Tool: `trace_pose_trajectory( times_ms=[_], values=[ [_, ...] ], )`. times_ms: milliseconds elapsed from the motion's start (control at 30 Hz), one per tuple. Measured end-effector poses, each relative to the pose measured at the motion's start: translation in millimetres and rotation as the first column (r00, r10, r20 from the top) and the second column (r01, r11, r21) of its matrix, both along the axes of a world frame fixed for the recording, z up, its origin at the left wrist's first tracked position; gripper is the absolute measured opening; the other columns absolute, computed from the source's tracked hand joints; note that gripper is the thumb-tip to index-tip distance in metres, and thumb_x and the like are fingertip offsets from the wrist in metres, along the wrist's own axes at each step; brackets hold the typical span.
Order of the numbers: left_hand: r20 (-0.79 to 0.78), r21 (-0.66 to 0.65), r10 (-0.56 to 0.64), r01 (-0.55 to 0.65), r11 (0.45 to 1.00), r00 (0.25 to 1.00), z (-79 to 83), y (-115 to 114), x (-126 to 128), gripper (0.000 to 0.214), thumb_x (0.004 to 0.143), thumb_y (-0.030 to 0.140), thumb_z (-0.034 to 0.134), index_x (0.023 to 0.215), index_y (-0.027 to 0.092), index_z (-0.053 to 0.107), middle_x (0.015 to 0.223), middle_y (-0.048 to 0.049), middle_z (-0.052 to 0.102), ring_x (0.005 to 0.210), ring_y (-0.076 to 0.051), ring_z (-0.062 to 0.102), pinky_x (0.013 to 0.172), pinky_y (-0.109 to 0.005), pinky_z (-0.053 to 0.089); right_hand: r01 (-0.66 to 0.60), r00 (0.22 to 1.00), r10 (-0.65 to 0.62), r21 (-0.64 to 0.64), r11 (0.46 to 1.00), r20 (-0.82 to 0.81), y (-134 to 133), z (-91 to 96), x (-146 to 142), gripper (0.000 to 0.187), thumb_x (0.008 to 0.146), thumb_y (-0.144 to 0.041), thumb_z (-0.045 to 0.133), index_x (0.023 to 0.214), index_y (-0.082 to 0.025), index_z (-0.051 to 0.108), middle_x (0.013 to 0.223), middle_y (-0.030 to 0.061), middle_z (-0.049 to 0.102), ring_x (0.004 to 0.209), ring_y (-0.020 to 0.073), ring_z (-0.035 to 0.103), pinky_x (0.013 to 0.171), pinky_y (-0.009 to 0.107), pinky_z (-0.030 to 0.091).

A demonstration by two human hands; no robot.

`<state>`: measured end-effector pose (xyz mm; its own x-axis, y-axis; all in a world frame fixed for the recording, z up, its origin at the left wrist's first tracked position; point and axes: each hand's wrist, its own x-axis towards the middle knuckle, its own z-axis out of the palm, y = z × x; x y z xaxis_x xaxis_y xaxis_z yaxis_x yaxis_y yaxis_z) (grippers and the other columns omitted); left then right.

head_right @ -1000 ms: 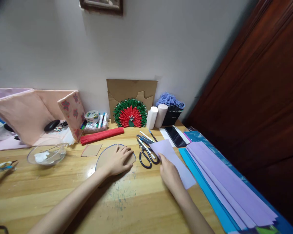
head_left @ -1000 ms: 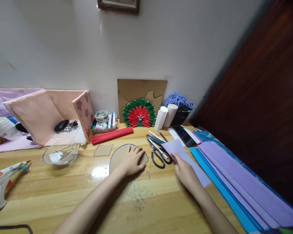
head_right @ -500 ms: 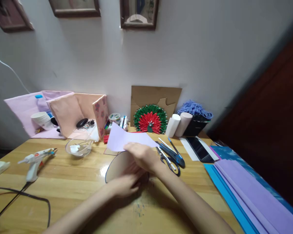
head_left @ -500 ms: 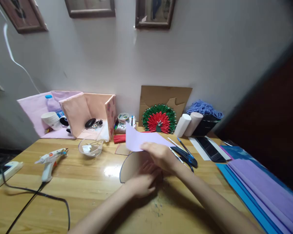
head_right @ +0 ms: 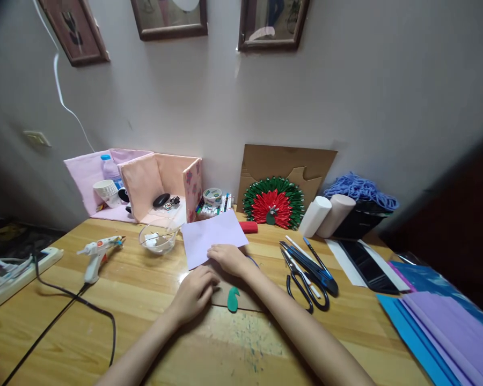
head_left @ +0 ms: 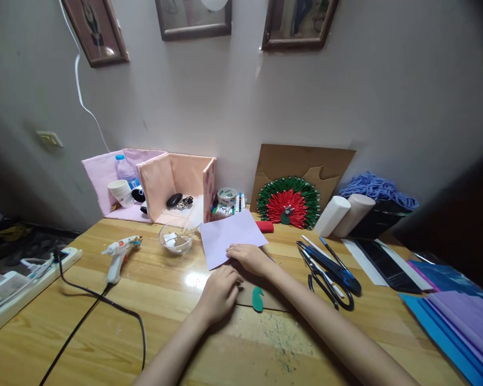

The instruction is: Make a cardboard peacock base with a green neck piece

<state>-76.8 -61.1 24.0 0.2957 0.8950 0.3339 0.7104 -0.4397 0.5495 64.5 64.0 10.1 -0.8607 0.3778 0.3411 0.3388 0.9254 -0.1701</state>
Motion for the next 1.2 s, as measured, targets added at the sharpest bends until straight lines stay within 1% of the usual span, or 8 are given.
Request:
trace_pose_trajectory(
  times_ms=[233, 500, 667, 800, 900, 967, 1067, 1200],
  values=[
    [0.123, -0.020, 0.202, -0.201, 0.979, 0.972, 1.4, 3.9, -3.8, 0.022, 0.082, 0.009, 0.037, 0.085, 0.020, 0.056, 0.088, -0.0046, 0.059, 0.087, -0.020, 0.054, 0.077, -0.034, 0.044, 0.073, 0.996, -0.070, 0.051, 0.996, -0.056, -7.3, -3.7, 23.7, 0.032, 0.082, -0.002, 0.044, 0.104, -0.015, 0.063, 0.107, 0.0116, 0.068, 0.104, 0.0203, 0.062, 0.089, 0.035, 0.049],
    [0.167, 0.011, 0.373, -0.380, 0.925, 0.913, -11.0, 17.0, -19.3, 0.026, 0.081, 0.010, 0.040, 0.097, 0.019, 0.059, 0.102, -0.0070, 0.062, 0.099, -0.022, 0.055, 0.089, -0.040, 0.043, 0.044, 0.998, -0.047, -0.054, 0.998, -0.049, -1.8, -11.3, -9.0, 0.030, 0.085, -0.005, 0.045, 0.107, -0.015, 0.063, 0.111, 0.0113, 0.066, 0.113, 0.0200, 0.057, 0.095, 0.036, 0.045],
    [0.168, 0.022, 0.390, -0.399, 0.917, 0.905, -16.2, 20.0, -22.8, 0.025, 0.081, 0.011, 0.040, 0.094, 0.019, 0.060, 0.105, -0.0074, 0.062, 0.103, -0.023, 0.055, 0.091, -0.042, 0.042, -0.028, 0.995, 0.020, -0.078, 0.997, -0.103, -1.9, 5.5, -6.3, 0.024, 0.087, -0.018, 0.048, 0.106, -0.018, 0.063, 0.116, 0.0077, 0.064, 0.120, 0.0204, 0.050, 0.100, 0.037, 0.040],
    [0.179, 0.039, 0.372, -0.384, 0.923, 0.911, -15.1, 19.8, -18.7, 0.026, 0.080, 0.008, 0.040, 0.093, 0.020, 0.059, 0.102, -0.0064, 0.063, 0.101, -0.022, 0.055, 0.088, -0.040, 0.044, 0.215, 0.946, -0.234, -0.106, 0.971, -0.224, 34.1, 37.3, -3.2, 0.024, 0.084, -0.013, 0.049, 0.103, -0.018, 0.062, 0.112, 0.0071, 0.064, 0.108, 0.0180, 0.056, 0.095, 0.033, 0.043],
    [0.191, 0.029, 0.369, -0.381, 0.924, 0.910, -14.0, 19.3, -16.6, 0.025, 0.080, 0.007, 0.040, 0.091, 0.020, 0.058, 0.099, -0.0056, 0.063, 0.100, -0.022, 0.055, 0.087, -0.039, 0.044, 0.323, 0.911, -0.339, -0.105, 0.940, -0.235, 80.8, 61.4, -12.7, 0.036, 0.082, -0.005, 0.042, 0.113, -0.015, 0.057, 0.118, 0.0106, 0.059, 0.111, 0.0187, 0.053, 0.095, 0.034, 0.041],
    [0.200, 0.016, 0.373, -0.384, 0.923, 0.906, -14.2, 18.8, -16.3, 0.025, 0.079, 0.006, 0.040, 0.090, 0.020, 0.058, 0.098, -0.0053, 0.062, 0.099, -0.021, 0.054, 0.087, -0.039, 0.044, 0.381, 0.896, -0.395, -0.104, 0.919, -0.203, 109.4, 71.6, -24.8, 0.037, 0.082, -0.008, 0.045, 0.117, -0.014, 0.053, 0.119, 0.0125, 0.057, 0.108, 0.0207, 0.054, 0.093, 0.036, 0.042],
    [0.215, -0.002, 0.381, -0.390, 0.921, 0.899, -15.5, 17.8, -17.0, 0.026, 0.078, 0.004, 0.040, 0.090, 0.020, 0.058, 0.098, -0.0053, 0.061, 0.099, -0.021, 0.053, 0.087, -0.039, 0.043, 0.435, 0.890, -0.443, -0.089, 0.896, -0.105, 137.4, 75.7, -46.2, 0.034, 0.081, -0.015, 0.053, 0.115, -0.014, 0.055, 0.117, 0.0116, 0.059, 0.104, 0.0224, 0.057, 0.087, 0.035, 0.045],
    [0.231, -0.030, 0.391, -0.395, 0.918, 0.891, -15.7, 17.3, -18.2, 0.027, 0.078, 0.003, 0.040, 0.090, 0.020, 0.057, 0.098, -0.0054, 0.059, 0.099, -0.021, 0.052, 0.087, -0.038, 0.043, 0.506, 0.863, -0.506, -0.024, 0.862, 0.012, 149.7, 71.9, -60.9, 0.019, 0.086, -0.020, 0.048, 0.100, -0.017, 0.060, 0.105, 0.0088, 0.064, 0.097, 0.0224, 0.058, 0.078, 0.032, 0.046]
  ],
)
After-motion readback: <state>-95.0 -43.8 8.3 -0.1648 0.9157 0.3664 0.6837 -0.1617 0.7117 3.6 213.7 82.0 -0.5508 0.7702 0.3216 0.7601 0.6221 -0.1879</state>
